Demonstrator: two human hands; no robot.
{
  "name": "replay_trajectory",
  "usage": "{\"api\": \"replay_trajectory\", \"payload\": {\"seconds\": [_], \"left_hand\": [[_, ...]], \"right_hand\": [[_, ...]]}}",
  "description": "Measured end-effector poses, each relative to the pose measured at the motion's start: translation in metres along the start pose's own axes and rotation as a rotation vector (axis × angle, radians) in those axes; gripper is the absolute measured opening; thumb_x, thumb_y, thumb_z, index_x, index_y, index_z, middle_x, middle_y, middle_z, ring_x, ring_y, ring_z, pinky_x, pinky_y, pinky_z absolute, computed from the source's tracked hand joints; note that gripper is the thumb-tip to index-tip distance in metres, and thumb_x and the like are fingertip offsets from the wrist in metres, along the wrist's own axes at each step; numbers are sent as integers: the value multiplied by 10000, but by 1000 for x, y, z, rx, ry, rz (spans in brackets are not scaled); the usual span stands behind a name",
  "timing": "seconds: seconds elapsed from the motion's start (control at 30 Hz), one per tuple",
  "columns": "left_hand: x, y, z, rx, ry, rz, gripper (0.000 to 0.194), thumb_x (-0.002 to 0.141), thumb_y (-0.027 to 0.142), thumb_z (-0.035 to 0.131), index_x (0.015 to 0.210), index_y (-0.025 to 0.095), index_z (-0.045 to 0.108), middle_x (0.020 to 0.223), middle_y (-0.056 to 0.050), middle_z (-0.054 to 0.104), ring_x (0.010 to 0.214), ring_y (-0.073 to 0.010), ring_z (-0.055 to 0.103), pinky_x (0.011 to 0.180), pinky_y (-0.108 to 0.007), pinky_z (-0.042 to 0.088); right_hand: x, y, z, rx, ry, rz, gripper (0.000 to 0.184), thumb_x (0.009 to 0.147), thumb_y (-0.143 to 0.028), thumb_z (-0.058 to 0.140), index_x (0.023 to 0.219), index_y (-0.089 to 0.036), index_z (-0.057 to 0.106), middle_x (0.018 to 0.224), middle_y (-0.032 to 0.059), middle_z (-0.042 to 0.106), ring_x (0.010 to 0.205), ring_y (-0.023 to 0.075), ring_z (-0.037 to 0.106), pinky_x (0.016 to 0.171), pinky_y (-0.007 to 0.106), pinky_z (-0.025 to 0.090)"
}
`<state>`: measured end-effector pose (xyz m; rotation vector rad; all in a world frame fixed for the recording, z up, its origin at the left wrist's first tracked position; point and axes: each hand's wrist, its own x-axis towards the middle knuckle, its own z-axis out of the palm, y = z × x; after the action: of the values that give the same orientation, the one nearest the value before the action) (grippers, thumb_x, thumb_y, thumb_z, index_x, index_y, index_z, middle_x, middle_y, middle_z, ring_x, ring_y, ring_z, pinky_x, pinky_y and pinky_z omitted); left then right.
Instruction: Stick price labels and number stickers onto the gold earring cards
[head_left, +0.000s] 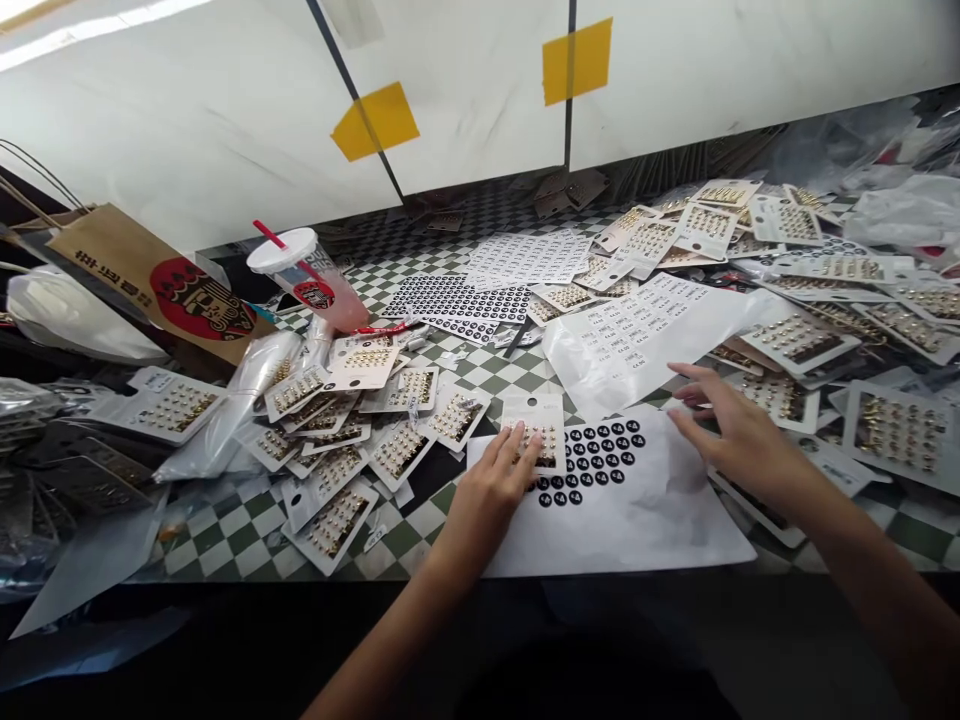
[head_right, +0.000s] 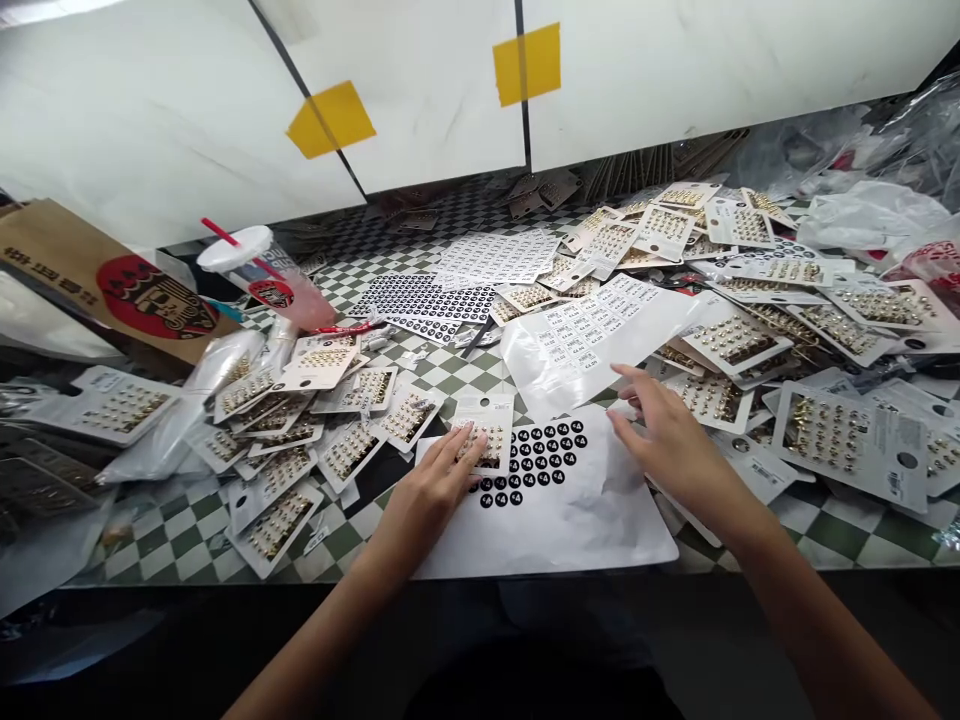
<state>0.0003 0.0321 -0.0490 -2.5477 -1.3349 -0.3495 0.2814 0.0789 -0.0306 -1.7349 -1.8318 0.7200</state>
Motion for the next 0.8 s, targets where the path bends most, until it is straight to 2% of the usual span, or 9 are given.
{"api": "replay_trajectory", "payload": {"seconds": [0.07,0.2,0.3,0.37,0.47,0.6,0.7,0.8], "left_hand": [[2,-6,-2,-40,-25,-17,344,900,184,493,1238,136,534,1222,-151,607,1126,-250,586,832,-331,568],[13,-18,0,-14,-44,-65,330,882,144,510,1210,134,544,1168,-148,625,1077,-264,601,765,-346,579],[32,-21,0,-29,-55,-116,355,872,188,541,1217,112,524,1197,-174,595,1108,-300,571,834,-430,544],[53,-17,-2,-143,-61,-106,396,881,259,536,1239,95,491,1239,-184,560,1165,-303,526,903,-457,503],[94,-3,-2,-428,-94,-46,367,920,274,458,1234,86,472,1254,-165,544,1192,-258,494,944,-403,473],[149,11,9,-727,-155,-51,277,900,252,478,1128,104,528,1180,-145,579,1106,-226,529,940,-377,447],[172,10,16,-959,-214,-100,213,843,306,559,969,134,576,1042,-119,628,957,-199,583,825,-341,484],[179,2,19,-1188,-306,-154,215,770,327,633,870,141,594,947,-93,645,840,-164,602,718,-295,493]], "right_hand": [[7,1,-7,40,-51,94,571,837,-356,491,1375,-216,360,1015,125,632,905,275,637,835,454,513],[25,5,-11,324,-140,196,683,807,-339,575,1427,-258,299,1044,106,646,965,259,642,875,433,515],[36,4,-9,547,-170,279,591,774,-287,622,1342,-240,464,978,82,680,958,236,655,917,406,510],[39,2,-8,616,-181,298,463,770,-249,613,1230,-207,581,1046,90,685,967,224,658,937,381,507],[39,-1,-6,707,-154,251,330,807,-275,581,1124,-222,655,1177,64,655,1075,221,615,1015,394,451],[32,-6,-1,955,-80,95,231,816,-381,598,957,-251,728,1131,35,685,1160,237,562,1074,436,381],[28,-8,2,1047,-62,22,262,831,-430,569,891,-244,744,1069,33,709,1152,221,569,1077,399,382],[27,-7,2,1110,-48,-17,260,851,-392,555,870,-224,753,1017,44,725,1119,221,591,1067,384,395]]}}
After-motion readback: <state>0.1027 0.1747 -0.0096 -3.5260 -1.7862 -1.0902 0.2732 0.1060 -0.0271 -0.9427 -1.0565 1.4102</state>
